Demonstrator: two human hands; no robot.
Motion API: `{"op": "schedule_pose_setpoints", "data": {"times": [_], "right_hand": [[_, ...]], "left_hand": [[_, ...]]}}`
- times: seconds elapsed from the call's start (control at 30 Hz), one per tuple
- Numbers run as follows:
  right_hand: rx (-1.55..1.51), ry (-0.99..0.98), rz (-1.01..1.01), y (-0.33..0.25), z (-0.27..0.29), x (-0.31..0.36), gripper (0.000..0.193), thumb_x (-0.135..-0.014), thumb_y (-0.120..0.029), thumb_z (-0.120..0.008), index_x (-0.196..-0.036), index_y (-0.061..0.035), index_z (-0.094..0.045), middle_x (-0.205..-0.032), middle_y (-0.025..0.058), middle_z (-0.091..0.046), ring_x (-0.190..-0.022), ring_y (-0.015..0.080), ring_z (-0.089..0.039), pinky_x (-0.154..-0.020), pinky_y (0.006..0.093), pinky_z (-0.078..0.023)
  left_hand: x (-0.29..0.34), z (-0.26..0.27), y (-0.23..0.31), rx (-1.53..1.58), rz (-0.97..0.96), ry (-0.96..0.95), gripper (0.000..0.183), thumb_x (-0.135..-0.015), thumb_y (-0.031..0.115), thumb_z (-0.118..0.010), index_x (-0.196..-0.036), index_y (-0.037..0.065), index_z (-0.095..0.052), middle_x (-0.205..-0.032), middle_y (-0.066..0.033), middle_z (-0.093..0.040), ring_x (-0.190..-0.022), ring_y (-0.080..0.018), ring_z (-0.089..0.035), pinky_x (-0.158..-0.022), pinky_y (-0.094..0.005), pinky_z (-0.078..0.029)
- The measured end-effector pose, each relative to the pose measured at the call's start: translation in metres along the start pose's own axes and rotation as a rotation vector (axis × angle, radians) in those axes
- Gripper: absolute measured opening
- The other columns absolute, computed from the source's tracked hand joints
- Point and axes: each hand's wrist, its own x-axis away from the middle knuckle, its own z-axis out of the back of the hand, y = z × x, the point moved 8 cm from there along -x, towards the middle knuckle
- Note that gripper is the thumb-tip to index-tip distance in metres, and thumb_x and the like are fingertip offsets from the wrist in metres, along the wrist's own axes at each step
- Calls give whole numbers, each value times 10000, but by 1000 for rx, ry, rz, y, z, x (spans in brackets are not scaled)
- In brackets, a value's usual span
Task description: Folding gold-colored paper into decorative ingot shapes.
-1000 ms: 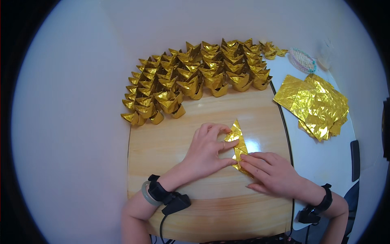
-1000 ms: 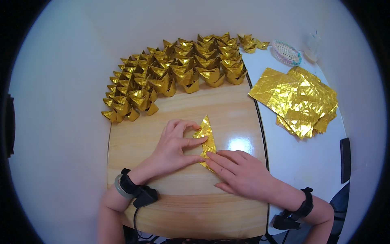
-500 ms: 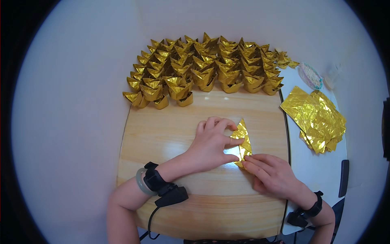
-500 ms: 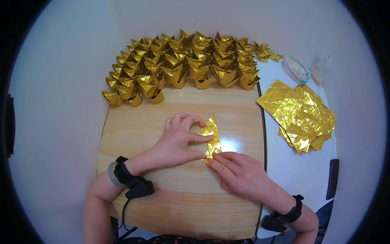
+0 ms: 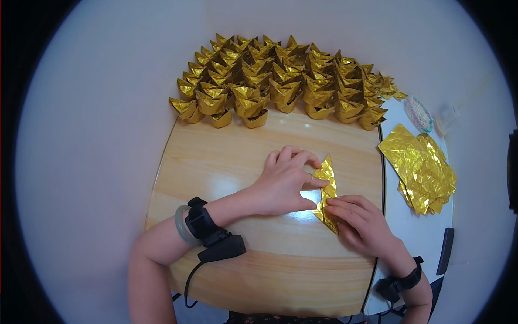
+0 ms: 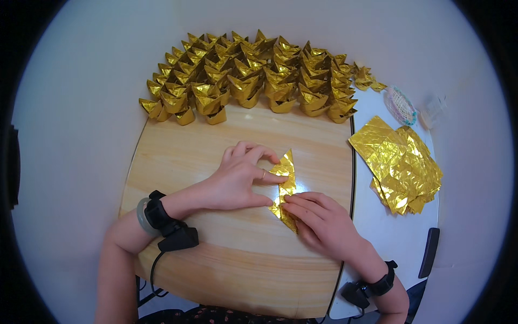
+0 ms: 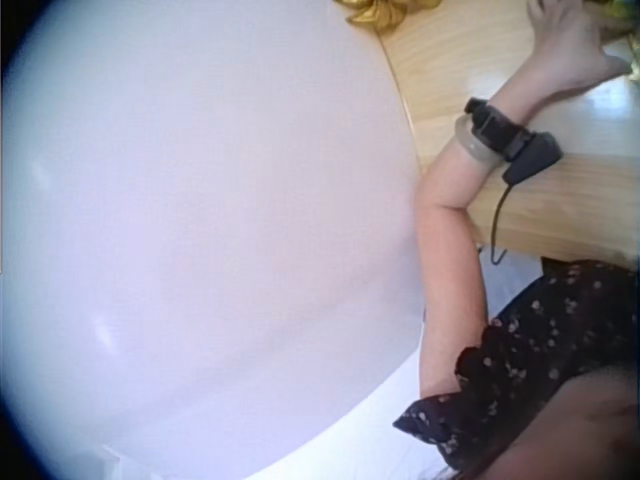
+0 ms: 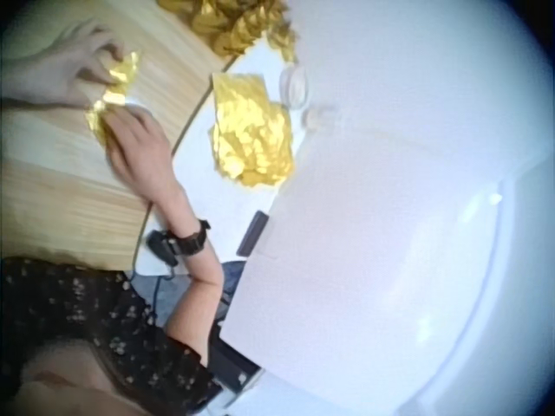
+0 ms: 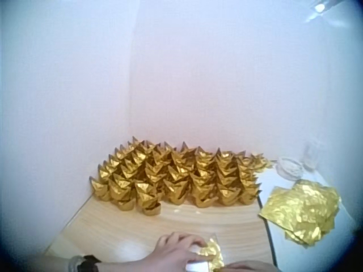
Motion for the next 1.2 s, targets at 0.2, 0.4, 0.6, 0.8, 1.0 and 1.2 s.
{"op": "schedule_pose_setpoints", "data": {"times": [0.2,0.4,0.6,0.8,1.0,1.2], "right_hand": [[29,-170,39,-16,-1,6,517,-824,-310,-668,-1250,-40,-552,-1283,116,-566,-1196,291,-526,-992,413,-426],[182,-236,96,-32,-3,20,535,-859,-362,-628,-1254,-10,-550,-1297,122,-560,-1219,266,-523,-1023,402,-408],[-239,-328,49,-26,1,32,470,-822,-248,-672,-1237,-52,-564,-1227,122,-601,-1135,276,-574,-982,371,-447],[113,-17,-58,6,15,7,566,-739,-191,-730,-1260,-75,-540,-1192,70,-569,-1019,282,-565,-837,376,-495],[276,-53,-55,9,8,1,600,-754,-301,-709,-1288,-95,-528,-1143,66,-571,-925,241,-554,-788,354,-491],[52,-101,36,-5,2,-2,595,-758,-294,-735,-1279,-91,-530,-1212,62,-557,-946,245,-541,-800,339,-487]], "left_hand": [[0,1,1,12,14,35,412,-704,315,-762,-1108,254,-714,-1257,-41,-483,-1233,-275,-330,-1042,-413,-207],[-1,4,5,-52,-6,33,433,-682,321,-776,-1106,262,-714,-1244,-24,-498,-1200,-255,-362,-984,-385,-244],[-2,4,6,-55,-2,26,438,-669,325,-786,-1098,268,-717,-1228,-15,-506,-1195,-253,-368,-983,-396,-250],[-1,3,2,-58,-11,47,440,-659,327,-793,-1089,273,-720,-1231,-10,-505,-1205,-257,-364,-1001,-408,-245],[-2,3,-2,-11,1,63,444,-647,334,-792,-1081,273,-723,-1224,-5,-509,-1200,-255,-366,-1021,-406,-234],[-2,3,-3,2,-2,83,407,-658,333,-770,-1056,255,-733,-1206,-5,-524,-1185,-245,-371,-999,-403,-239]]}}
